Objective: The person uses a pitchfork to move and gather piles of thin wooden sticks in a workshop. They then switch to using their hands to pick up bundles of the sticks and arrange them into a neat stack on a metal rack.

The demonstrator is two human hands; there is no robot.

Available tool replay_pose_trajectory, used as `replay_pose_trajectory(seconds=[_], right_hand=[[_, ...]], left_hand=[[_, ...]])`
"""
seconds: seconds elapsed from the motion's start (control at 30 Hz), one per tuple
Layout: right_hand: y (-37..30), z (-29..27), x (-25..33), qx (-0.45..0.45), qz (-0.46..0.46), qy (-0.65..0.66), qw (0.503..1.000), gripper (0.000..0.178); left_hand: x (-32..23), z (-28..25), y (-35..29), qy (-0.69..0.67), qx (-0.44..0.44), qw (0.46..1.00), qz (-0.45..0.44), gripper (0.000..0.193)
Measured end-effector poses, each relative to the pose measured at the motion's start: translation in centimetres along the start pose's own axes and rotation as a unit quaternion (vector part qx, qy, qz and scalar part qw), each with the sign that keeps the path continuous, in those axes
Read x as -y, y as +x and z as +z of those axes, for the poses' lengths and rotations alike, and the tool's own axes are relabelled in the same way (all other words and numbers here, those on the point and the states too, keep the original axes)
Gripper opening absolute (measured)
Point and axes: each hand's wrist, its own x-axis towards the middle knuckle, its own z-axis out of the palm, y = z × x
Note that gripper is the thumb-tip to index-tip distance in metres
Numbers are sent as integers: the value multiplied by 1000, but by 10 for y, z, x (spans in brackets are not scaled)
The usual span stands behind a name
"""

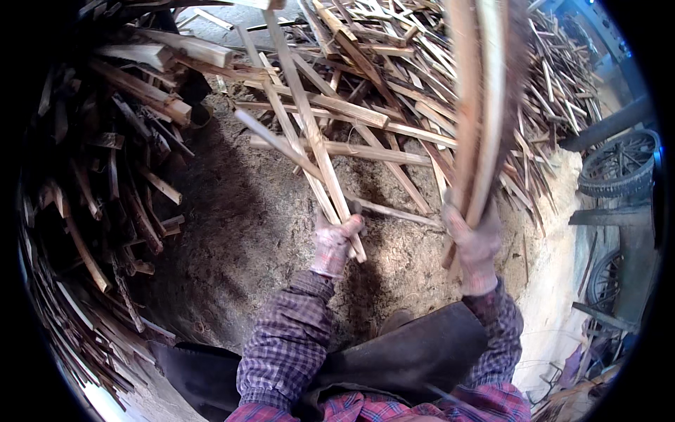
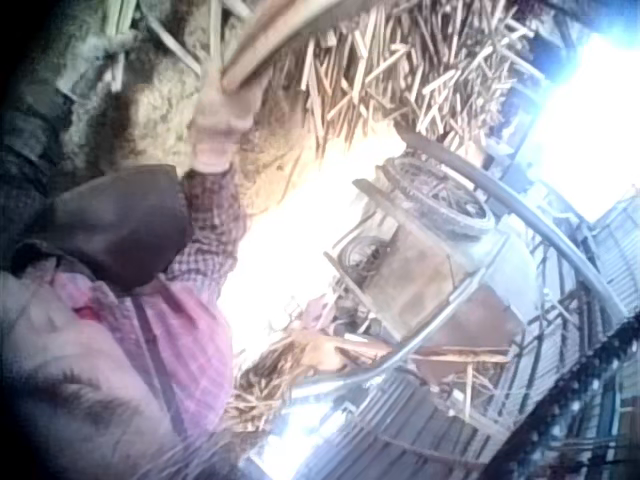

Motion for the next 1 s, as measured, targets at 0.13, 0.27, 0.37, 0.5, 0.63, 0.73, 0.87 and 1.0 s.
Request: replay_pose_trajectory(seconds=[0.13, 0.27, 0.37, 0.5, 0.63, 0.73, 0.87, 1.0], right_hand=[[76, 37, 13, 46, -41, -120, 991, 59], [124, 78, 48, 42, -25, -401, 915, 69], [146, 114, 50, 77, -55, -436, 895, 68], [163, 145, 31, 235, 14, -506, 830, 77], [146, 167, 4, 274, 5, -559, 783, 80], [158, 164, -6, 272, 16, -546, 792, 71], [167, 111, 13, 274, -4, -537, 798, 68], [151, 68, 21, 290, -43, -555, 778, 78]], left_hand=[[16, -14, 8, 18, 11, 999, -38, 40], [16, -6, 11, 90, -99, 991, -14, 55], [36, -1, 11, 112, -186, 974, 68, 59], [33, 12, 2, -22, -195, 980, -26, 41], [22, 14, 1, -77, -125, 981, -124, 24], [23, 14, 1, -60, -112, 984, -122, 21], [0, 25, -9, -46, -51, 991, -113, 24], [2, 7, -9, -87, -69, 990, -91, 23]])
